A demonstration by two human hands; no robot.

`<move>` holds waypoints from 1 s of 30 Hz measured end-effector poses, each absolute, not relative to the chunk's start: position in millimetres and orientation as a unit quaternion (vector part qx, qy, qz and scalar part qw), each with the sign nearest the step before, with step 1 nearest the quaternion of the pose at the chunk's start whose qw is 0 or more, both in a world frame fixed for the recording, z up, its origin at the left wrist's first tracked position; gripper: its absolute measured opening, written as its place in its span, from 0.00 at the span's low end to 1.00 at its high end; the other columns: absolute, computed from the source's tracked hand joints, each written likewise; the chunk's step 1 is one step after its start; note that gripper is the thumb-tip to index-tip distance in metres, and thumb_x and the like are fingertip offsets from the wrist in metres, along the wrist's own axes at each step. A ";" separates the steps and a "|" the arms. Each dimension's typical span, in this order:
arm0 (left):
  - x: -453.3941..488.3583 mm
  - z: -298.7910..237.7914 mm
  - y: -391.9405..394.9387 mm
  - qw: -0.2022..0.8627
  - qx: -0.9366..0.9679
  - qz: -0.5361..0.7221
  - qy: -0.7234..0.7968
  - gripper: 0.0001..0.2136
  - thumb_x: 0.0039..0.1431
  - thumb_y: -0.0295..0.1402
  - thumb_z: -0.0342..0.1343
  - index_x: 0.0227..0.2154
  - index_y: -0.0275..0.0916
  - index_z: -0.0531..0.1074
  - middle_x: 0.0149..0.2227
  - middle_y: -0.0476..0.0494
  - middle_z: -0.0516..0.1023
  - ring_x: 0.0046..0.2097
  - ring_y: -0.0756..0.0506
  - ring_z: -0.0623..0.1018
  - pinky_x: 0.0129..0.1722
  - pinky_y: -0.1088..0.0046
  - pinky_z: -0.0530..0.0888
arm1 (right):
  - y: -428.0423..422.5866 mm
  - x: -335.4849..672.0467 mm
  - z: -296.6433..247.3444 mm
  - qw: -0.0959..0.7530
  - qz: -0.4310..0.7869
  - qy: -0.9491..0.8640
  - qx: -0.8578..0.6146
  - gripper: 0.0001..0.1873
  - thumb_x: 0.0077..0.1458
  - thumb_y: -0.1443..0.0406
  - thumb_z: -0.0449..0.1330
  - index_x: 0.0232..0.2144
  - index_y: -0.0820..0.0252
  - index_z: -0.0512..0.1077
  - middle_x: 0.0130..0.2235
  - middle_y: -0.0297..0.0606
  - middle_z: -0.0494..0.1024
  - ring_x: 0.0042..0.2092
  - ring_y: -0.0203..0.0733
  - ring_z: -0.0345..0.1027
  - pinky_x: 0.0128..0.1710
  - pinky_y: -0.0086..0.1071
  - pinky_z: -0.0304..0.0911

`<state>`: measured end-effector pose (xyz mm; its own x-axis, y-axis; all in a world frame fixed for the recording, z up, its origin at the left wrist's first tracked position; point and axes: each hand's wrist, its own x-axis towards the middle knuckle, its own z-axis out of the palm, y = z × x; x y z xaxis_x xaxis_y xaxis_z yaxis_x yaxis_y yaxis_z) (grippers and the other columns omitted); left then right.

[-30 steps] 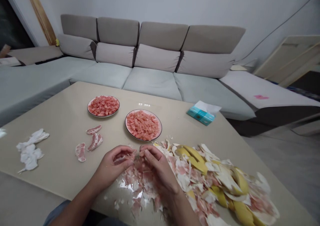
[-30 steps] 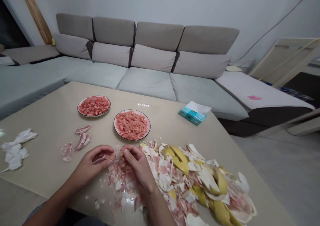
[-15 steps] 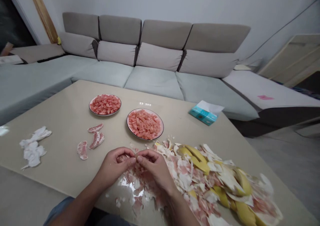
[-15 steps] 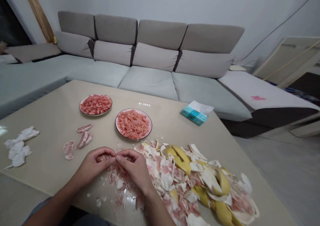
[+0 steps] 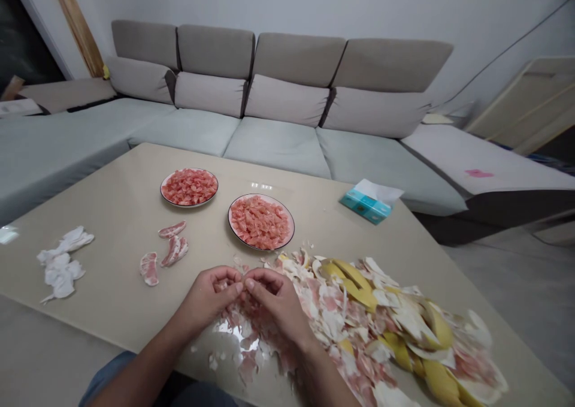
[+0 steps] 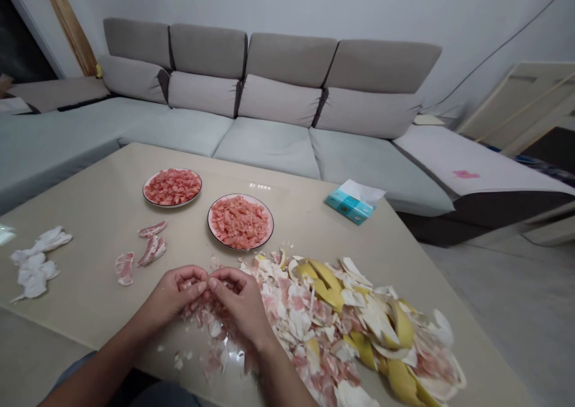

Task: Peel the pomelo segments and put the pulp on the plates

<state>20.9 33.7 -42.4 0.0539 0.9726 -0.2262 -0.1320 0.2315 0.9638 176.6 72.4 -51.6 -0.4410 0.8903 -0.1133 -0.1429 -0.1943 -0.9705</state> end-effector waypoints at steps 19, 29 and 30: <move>18.3 -35.5 32.2 0.680 0.308 0.513 0.424 0.11 0.55 0.39 0.61 0.28 0.34 0.73 0.21 0.52 0.68 0.19 0.56 0.60 0.16 0.83 0.56 | 73.5 174.9 -55.9 0.392 0.757 -0.424 -0.305 0.13 0.50 0.58 0.68 0.34 0.61 0.77 0.20 0.29 0.71 0.20 0.28 0.58 0.21 0.23 0.54; 14.2 -33.1 34.0 0.723 0.273 0.505 0.384 0.12 0.55 0.39 0.61 0.28 0.33 0.74 0.25 0.49 0.68 0.22 0.56 0.60 0.16 0.84 0.53 | 74.8 177.7 -49.3 0.385 0.757 -0.435 -0.298 0.14 0.50 0.57 0.67 0.35 0.61 0.78 0.26 0.33 0.75 0.22 0.29 0.60 0.23 0.25 0.56; 14.2 -33.0 33.9 0.720 0.277 0.502 0.390 0.12 0.55 0.39 0.61 0.28 0.33 0.74 0.24 0.49 0.68 0.21 0.56 0.60 0.16 0.84 0.53 | 74.6 177.8 -48.0 0.386 0.753 -0.438 -0.305 0.14 0.50 0.57 0.68 0.35 0.61 0.78 0.26 0.33 0.75 0.22 0.29 0.60 0.23 0.25 0.57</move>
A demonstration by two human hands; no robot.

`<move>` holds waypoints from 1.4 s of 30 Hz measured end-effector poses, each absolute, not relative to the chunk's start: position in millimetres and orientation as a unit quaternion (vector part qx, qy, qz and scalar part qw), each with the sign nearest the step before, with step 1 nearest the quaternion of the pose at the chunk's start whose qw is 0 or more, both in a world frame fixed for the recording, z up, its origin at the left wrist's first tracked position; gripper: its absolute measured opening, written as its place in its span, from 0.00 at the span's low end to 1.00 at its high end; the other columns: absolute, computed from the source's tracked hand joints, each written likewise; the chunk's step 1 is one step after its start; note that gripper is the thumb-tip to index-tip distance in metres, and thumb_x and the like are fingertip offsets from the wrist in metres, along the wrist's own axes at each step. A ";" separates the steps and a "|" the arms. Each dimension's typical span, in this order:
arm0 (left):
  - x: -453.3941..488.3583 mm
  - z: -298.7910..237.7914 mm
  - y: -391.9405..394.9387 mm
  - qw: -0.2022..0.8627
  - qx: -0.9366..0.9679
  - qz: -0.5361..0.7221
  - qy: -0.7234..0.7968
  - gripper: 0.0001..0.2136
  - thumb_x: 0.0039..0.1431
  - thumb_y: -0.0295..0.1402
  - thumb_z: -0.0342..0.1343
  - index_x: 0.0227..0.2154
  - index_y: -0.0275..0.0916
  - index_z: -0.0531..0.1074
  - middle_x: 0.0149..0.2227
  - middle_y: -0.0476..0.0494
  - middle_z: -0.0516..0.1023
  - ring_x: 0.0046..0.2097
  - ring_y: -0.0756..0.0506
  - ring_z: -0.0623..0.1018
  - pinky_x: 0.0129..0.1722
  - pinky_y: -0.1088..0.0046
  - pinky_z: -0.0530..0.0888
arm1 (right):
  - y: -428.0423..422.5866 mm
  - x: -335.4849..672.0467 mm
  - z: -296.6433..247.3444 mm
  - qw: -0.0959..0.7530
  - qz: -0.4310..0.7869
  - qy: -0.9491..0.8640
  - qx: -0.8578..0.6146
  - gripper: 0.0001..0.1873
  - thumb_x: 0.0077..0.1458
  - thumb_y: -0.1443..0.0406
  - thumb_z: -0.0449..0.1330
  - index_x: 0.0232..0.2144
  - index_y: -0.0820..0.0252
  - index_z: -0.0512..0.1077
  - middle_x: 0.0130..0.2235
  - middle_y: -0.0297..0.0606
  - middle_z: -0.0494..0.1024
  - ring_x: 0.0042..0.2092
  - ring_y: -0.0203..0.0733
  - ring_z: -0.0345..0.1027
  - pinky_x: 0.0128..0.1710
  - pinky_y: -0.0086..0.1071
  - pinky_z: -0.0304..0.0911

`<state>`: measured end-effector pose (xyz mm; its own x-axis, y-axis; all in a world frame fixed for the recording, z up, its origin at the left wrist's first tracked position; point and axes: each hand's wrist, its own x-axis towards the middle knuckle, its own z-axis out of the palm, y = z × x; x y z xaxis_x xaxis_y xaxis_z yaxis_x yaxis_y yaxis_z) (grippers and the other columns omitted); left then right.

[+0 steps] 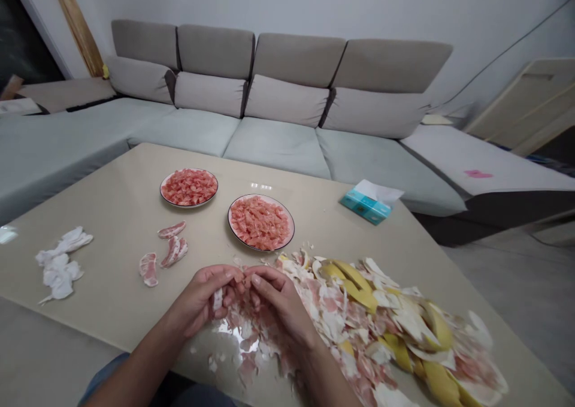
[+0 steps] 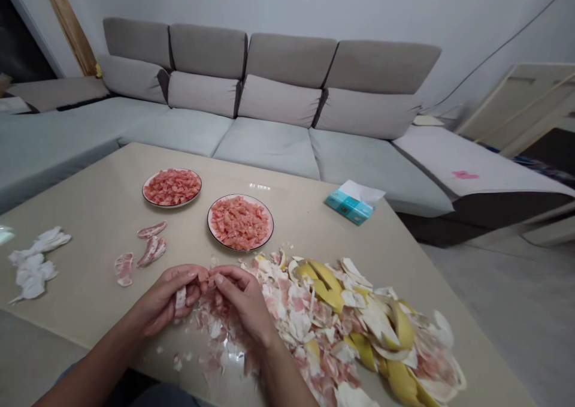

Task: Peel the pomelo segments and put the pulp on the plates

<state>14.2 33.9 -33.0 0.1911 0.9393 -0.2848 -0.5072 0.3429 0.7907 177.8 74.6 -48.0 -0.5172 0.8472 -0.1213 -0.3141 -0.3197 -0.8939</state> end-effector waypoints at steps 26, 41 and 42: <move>19.1 -27.4 51.4 0.598 0.366 0.489 0.518 0.17 0.53 0.43 0.60 0.38 0.34 0.77 0.20 0.51 0.71 0.17 0.56 0.62 0.13 0.80 0.51 | 76.9 181.6 -43.1 0.393 0.816 -0.345 -0.248 0.11 0.48 0.59 0.67 0.32 0.59 0.76 0.22 0.30 0.67 0.21 0.31 0.55 0.21 0.26 0.56; 39.4 9.8 73.4 0.414 0.555 0.458 0.557 0.11 0.53 0.40 0.59 0.32 0.39 0.81 0.29 0.45 0.80 0.25 0.48 0.73 0.25 0.75 0.67 | 87.1 194.9 -44.1 0.540 0.577 -0.494 -0.362 0.11 0.54 0.57 0.64 0.37 0.57 0.76 0.30 0.34 0.73 0.27 0.35 0.63 0.28 0.28 0.62; 40.4 8.3 66.9 0.391 0.559 0.464 0.564 0.10 0.53 0.39 0.60 0.32 0.40 0.81 0.32 0.44 0.81 0.29 0.46 0.75 0.28 0.74 0.68 | 86.6 194.6 -43.8 0.536 0.575 -0.502 -0.361 0.11 0.54 0.57 0.63 0.37 0.57 0.76 0.29 0.33 0.73 0.27 0.35 0.64 0.28 0.29 0.62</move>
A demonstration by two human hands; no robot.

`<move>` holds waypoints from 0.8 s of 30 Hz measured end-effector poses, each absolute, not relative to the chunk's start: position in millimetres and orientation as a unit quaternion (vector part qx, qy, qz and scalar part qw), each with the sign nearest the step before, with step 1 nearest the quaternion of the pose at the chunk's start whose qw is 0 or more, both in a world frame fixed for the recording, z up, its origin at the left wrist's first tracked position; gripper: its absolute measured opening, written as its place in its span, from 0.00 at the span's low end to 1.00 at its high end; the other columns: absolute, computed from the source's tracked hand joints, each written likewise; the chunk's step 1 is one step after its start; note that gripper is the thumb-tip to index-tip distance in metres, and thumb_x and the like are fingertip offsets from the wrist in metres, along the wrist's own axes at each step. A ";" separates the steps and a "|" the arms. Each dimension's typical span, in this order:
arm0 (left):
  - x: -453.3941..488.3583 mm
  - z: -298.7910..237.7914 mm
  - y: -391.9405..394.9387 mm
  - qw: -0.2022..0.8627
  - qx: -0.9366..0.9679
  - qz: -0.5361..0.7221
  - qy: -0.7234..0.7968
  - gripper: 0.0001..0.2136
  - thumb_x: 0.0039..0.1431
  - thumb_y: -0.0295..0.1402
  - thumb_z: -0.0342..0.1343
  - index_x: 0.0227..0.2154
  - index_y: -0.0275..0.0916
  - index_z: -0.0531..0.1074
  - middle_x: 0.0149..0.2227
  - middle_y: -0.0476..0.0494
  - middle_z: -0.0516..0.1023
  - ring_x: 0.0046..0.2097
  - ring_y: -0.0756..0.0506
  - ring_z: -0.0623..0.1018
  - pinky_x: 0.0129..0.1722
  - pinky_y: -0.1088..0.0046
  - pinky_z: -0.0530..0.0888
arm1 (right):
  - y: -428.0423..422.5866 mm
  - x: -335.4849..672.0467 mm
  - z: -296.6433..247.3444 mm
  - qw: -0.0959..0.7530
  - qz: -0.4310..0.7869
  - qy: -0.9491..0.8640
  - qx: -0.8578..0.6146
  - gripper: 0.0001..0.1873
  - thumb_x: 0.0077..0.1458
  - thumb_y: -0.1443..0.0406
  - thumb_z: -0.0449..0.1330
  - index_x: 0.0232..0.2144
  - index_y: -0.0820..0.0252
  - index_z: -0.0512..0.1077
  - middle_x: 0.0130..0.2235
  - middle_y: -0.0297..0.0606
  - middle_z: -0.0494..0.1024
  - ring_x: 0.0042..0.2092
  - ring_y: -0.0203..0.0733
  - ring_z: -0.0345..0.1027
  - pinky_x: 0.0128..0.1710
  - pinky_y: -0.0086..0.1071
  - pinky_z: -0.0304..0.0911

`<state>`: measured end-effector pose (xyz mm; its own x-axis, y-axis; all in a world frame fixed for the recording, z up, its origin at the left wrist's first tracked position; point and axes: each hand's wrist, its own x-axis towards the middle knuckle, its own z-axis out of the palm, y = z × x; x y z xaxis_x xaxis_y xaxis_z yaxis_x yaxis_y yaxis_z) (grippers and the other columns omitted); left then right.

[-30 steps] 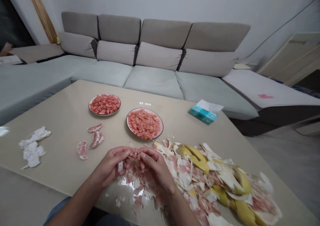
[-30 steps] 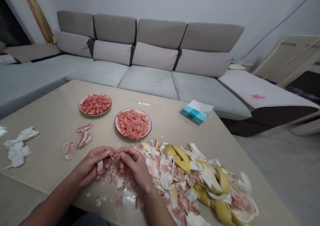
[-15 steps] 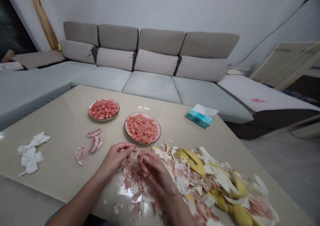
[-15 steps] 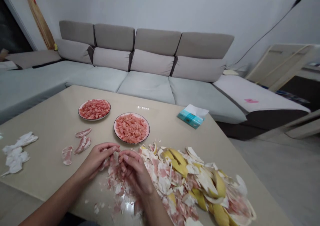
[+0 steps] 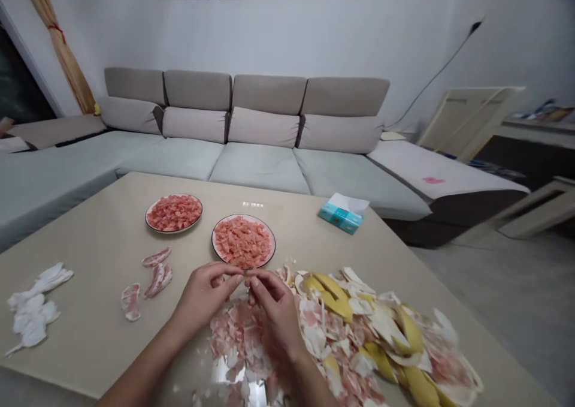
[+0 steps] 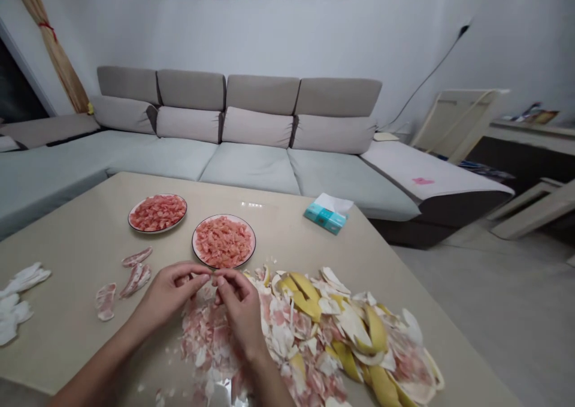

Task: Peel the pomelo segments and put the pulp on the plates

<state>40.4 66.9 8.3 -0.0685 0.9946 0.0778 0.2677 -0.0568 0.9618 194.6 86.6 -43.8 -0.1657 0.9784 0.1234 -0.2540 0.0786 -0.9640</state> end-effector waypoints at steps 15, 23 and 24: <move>42.4 -1.5 53.3 0.286 0.615 0.451 0.580 0.07 0.56 0.30 0.55 0.28 0.41 0.79 0.30 0.46 0.80 0.33 0.45 0.77 0.35 0.73 0.69 | 85.4 188.0 -52.4 0.489 0.711 -0.425 -0.273 0.08 0.53 0.60 0.65 0.33 0.59 0.76 0.25 0.30 0.71 0.23 0.31 0.59 0.23 0.24 0.59; 36.8 -8.6 54.8 0.296 0.608 0.444 0.588 0.07 0.56 0.31 0.55 0.28 0.40 0.78 0.29 0.46 0.79 0.32 0.46 0.76 0.33 0.74 0.68 | 86.4 183.0 -53.2 0.485 0.770 -0.344 -0.231 0.09 0.47 0.63 0.69 0.32 0.61 0.78 0.26 0.31 0.71 0.21 0.27 0.55 0.20 0.22 0.56; 36.1 -8.8 54.8 0.301 0.606 0.444 0.588 0.07 0.56 0.31 0.55 0.28 0.40 0.78 0.29 0.46 0.79 0.32 0.46 0.75 0.33 0.74 0.68 | 87.1 183.0 -53.3 0.483 0.773 -0.341 -0.231 0.09 0.47 0.63 0.69 0.32 0.61 0.78 0.27 0.32 0.72 0.21 0.27 0.55 0.19 0.21 0.56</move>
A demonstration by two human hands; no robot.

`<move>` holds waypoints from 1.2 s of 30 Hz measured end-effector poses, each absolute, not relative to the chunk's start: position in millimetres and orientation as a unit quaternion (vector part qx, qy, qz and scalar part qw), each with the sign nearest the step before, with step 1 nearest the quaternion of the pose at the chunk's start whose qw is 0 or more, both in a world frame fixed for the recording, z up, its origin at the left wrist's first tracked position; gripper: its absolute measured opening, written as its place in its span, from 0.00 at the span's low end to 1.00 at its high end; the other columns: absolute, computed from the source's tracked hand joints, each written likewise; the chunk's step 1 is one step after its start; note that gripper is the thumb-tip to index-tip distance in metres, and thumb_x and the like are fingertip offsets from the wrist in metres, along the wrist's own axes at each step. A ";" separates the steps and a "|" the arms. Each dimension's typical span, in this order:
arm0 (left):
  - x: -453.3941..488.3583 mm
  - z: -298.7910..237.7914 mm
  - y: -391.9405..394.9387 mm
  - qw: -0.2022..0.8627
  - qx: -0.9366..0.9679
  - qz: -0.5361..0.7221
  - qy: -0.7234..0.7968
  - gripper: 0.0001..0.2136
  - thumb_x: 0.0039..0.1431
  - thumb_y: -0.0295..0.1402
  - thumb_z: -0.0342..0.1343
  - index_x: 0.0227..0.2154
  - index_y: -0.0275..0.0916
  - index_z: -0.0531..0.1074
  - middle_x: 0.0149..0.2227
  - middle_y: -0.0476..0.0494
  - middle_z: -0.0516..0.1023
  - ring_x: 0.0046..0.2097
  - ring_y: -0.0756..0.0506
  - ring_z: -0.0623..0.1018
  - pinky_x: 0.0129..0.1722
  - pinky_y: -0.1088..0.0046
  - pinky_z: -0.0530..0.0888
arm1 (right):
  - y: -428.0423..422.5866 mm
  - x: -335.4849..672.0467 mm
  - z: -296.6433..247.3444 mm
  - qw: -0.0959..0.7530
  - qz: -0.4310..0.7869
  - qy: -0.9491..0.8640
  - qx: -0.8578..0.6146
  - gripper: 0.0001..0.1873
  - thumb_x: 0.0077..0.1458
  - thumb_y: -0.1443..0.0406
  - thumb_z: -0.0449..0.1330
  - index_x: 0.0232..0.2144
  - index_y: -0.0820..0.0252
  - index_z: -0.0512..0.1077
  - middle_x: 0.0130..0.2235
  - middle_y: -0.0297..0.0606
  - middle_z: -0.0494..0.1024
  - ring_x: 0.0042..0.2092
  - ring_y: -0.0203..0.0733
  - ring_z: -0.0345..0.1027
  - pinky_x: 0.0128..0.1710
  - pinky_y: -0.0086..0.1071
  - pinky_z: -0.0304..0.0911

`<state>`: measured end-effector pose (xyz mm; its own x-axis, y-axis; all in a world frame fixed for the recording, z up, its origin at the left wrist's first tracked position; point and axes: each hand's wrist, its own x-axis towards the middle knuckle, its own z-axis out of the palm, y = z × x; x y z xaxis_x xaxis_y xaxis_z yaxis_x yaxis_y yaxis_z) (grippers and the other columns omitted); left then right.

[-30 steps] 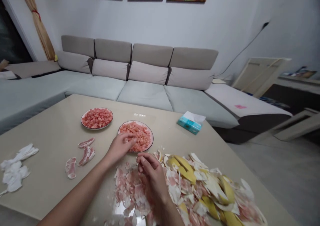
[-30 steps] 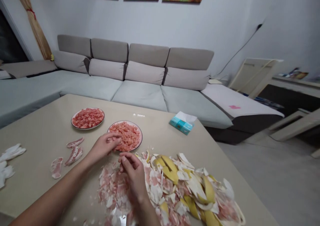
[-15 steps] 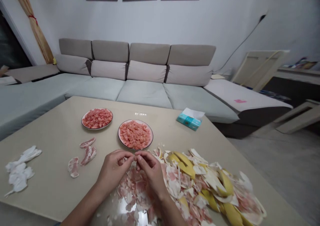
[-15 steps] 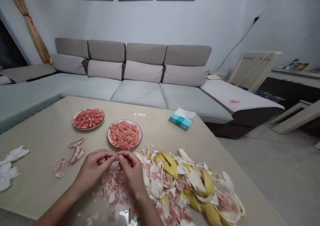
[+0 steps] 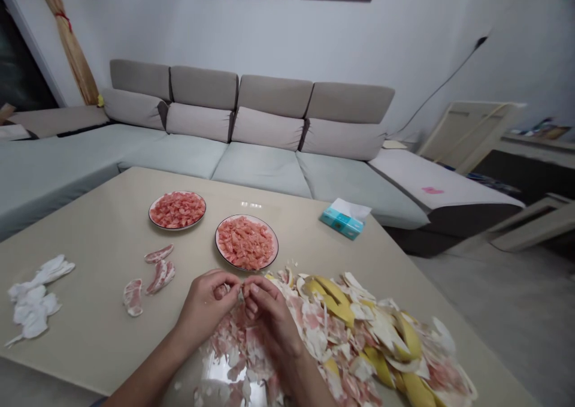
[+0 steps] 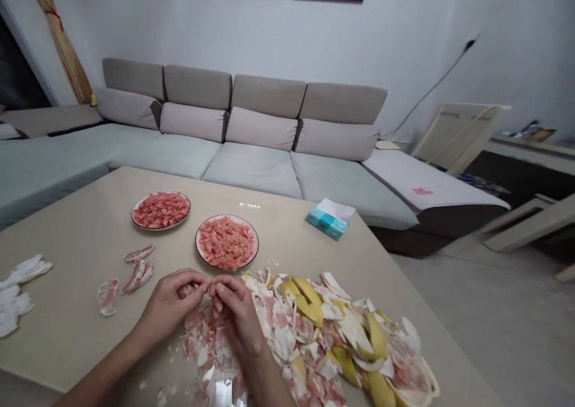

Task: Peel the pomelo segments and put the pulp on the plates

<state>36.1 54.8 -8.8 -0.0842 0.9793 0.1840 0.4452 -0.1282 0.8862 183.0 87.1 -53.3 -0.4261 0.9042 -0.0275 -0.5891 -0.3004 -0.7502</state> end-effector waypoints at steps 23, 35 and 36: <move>30.8 -11.4 51.3 0.297 0.611 0.470 0.564 0.06 0.55 0.29 0.55 0.28 0.39 0.77 0.30 0.48 0.78 0.32 0.48 0.75 0.31 0.76 0.67 | 87.0 194.2 -56.4 0.448 0.856 -0.227 -0.120 0.08 0.48 0.68 0.69 0.27 0.63 0.73 0.23 0.28 0.64 0.20 0.23 0.47 0.16 0.12 0.52; 29.2 -9.4 52.6 0.376 0.560 0.473 0.567 0.07 0.54 0.32 0.56 0.28 0.39 0.78 0.30 0.47 0.79 0.33 0.47 0.76 0.32 0.76 0.68 | 92.6 186.2 -52.5 0.405 0.864 -0.252 -0.160 0.11 0.55 0.63 0.60 0.24 0.62 0.67 0.25 0.32 0.68 0.18 0.25 0.49 0.10 0.15 0.39; 28.7 -9.4 53.0 0.390 0.552 0.471 0.567 0.07 0.54 0.33 0.56 0.29 0.39 0.78 0.30 0.47 0.79 0.32 0.47 0.75 0.31 0.76 0.68 | 90.5 184.2 -53.4 0.408 0.857 -0.272 -0.162 0.11 0.55 0.63 0.60 0.24 0.62 0.67 0.25 0.32 0.69 0.18 0.25 0.50 0.10 0.15 0.39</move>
<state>28.7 53.0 -9.4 -0.0860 0.9933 0.0772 0.2589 -0.0525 0.9645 184.2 90.5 -53.4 -0.6152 0.7863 -0.0564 -0.6102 -0.5202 -0.5976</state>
